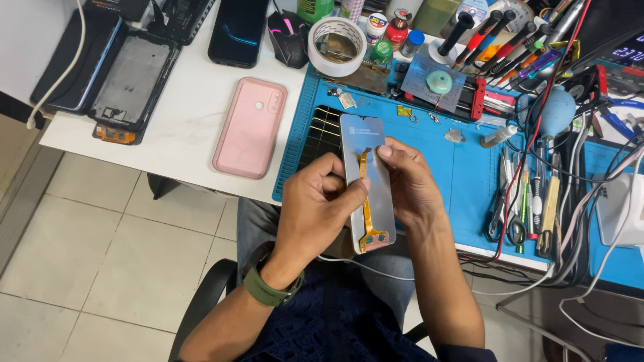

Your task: The person handles a smartphone with rubber bands, then picks up a disassembled phone chassis. They use a wooden stick to pry open the device and remove the battery. Finally, they use a screwdriver to remove screws from the phone's internal frame.

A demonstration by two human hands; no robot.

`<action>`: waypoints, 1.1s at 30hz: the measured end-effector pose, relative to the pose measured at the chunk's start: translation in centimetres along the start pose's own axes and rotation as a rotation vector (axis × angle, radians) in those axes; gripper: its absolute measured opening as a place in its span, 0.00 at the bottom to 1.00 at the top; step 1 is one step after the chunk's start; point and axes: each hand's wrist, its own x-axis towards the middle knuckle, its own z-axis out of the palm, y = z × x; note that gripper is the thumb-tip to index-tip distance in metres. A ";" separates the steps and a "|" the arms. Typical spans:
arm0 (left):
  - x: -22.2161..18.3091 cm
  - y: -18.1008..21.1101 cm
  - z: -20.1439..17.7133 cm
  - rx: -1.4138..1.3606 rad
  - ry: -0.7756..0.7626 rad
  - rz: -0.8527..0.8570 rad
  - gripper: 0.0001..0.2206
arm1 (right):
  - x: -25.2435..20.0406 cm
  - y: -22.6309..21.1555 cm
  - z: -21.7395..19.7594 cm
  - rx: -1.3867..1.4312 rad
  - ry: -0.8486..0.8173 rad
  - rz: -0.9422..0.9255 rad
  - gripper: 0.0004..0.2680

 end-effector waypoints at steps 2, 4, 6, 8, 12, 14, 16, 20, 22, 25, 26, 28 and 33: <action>0.1 -0.1 0.0 0.000 -0.003 0.003 0.05 | 0.0 0.0 0.0 0.007 -0.001 0.005 0.11; 0.2 -0.3 0.0 0.000 -0.007 0.006 0.05 | 0.0 -0.1 0.1 0.015 0.000 0.009 0.11; 0.2 -0.6 0.1 -0.003 -0.012 0.010 0.05 | 0.0 -0.1 0.2 0.025 -0.006 0.006 0.10; 0.4 -0.9 -0.1 -0.013 -0.023 0.022 0.05 | -0.3 -0.5 0.6 0.028 0.024 -0.009 0.11; 0.4 -1.1 -0.4 -0.057 -0.072 0.038 0.08 | -2.3 -2.3 3.2 -0.052 0.146 -0.092 0.14; 0.5 -2.0 -0.5 -0.089 -0.097 0.042 0.07 | -2.8 -3.0 3.0 -0.066 0.154 -0.126 0.13; 0.5 -2.0 -0.4 -0.124 -0.122 0.047 0.06 | -3.2 -3.3 2.8 -0.082 0.161 -0.161 0.12; 0.2 -0.3 -0.1 -0.180 -0.148 0.052 0.07 | -3.8 -3.9 3.5 -0.106 0.195 -0.215 0.10; 0.2 -0.2 -0.1 -0.173 -0.151 0.057 0.08 | -4.0 -4.2 4.1 -0.101 0.195 -0.231 0.09; 0.2 -0.8 -0.1 -0.176 -0.156 0.051 0.07 | -4.2 -4.2 4.3 -0.096 0.195 -0.247 0.08; 0.2 -1.0 -0.2 -0.167 -0.157 0.060 0.07 | -4.2 -4.1 4.2 -0.088 0.188 -0.257 0.08; 0.2 -1.1 -0.2 -0.158 -0.159 0.070 0.07 | -4.2 -4.2 4.3 -0.079 0.181 -0.267 0.08; -0.4 1.5 0.2 -0.110 -0.106 0.114 0.04 | -3.1 -1.7 -0.1 0.035 0.076 -0.381 0.04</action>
